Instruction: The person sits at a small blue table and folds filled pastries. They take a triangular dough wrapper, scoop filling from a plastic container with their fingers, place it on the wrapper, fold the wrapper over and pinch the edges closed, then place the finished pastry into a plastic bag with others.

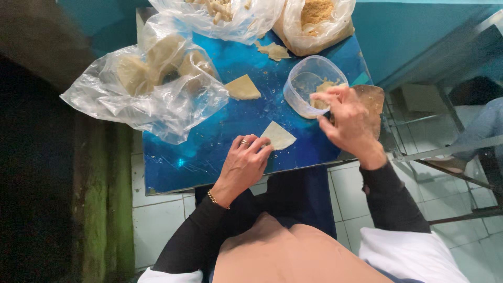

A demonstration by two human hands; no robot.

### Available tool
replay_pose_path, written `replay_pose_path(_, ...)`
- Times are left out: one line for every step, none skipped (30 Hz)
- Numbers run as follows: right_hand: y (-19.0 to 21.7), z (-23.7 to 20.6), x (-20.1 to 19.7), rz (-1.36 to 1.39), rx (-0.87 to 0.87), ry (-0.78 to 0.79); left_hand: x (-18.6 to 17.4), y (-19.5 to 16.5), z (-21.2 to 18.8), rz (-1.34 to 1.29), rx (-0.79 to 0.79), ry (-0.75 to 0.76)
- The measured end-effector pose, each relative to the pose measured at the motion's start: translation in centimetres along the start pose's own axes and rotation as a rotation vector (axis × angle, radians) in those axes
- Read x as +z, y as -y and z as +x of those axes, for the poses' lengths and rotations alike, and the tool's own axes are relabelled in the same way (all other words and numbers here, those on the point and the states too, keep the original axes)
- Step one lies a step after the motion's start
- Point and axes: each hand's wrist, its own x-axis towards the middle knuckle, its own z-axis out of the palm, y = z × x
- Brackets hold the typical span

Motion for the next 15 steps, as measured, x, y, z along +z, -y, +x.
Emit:
replay_pose_path(0.7, -0.5, 0.5, 0.155, 0.027, -0.004, 0.0, 0.0, 0.0, 0.001, -0.004, 0.005)
replay_pose_path(1.5, -0.7, 1.9, 0.15, -0.026, 0.044, 0.0, 0.0, 0.0, 0.0, -0.006, 0.012)
replay_pose_path(2.3, -0.8, 3.4, 0.145, -0.077, 0.091, 0.0, 0.0, 0.0, 0.0, -0.008, 0.02)
replay_pose_path(2.8, -0.9, 4.7, 0.064, -0.101, 0.104, 0.0, 0.0, 0.0, 0.0, -0.001, 0.017)
replay_pose_path(3.2, -0.9, 6.0, -0.017, -0.125, 0.119, 0.1, 0.0, 0.0, -0.001, 0.004, 0.014)
replay_pose_path(3.2, -1.0, 6.8, -0.096, -0.152, 0.134, 0.1, 0.0, 0.0, 0.001, 0.008, 0.009)
replay_pose_path(3.1, -1.2, 7.2, -0.175, -0.166, 0.134, 0.0, 0.0, -0.1, -0.004, 0.004, 0.009)
replay_pose_path(2.9, -1.2, 7.5, -0.252, -0.182, 0.134, 0.0, 0.0, -0.1, -0.009, -0.001, 0.009)
replay_pose_path(2.6, -1.2, 7.7, -0.329, -0.195, 0.133, 0.0, 0.0, -0.2, -0.013, -0.005, 0.011)
replay_pose_path(2.3, -1.2, 7.7, -0.358, -0.227, 0.107, -0.1, 0.0, -0.2, -0.013, -0.007, 0.012)
replay_pose_path(2.0, -1.0, 7.6, -0.39, -0.257, 0.081, 0.0, 0.0, -0.1, -0.016, -0.006, 0.013)
replay_pose_path(1.7, -0.8, 7.5, -0.422, -0.287, 0.054, 0.0, -0.1, -0.1, -0.018, -0.005, 0.012)
replay_pose_path(1.7, -0.9, 7.3, -0.435, -0.287, 0.06, 0.0, -0.1, -0.1, -0.014, -0.007, 0.009)
replay_pose_path(1.7, -0.9, 7.2, -0.447, -0.288, 0.066, 0.0, -0.1, 0.0, -0.01, -0.01, 0.006)
replay_pose_path(1.8, -1.0, 7.1, -0.457, -0.288, 0.072, -0.1, -0.2, 0.0, -0.005, -0.014, 0.004)
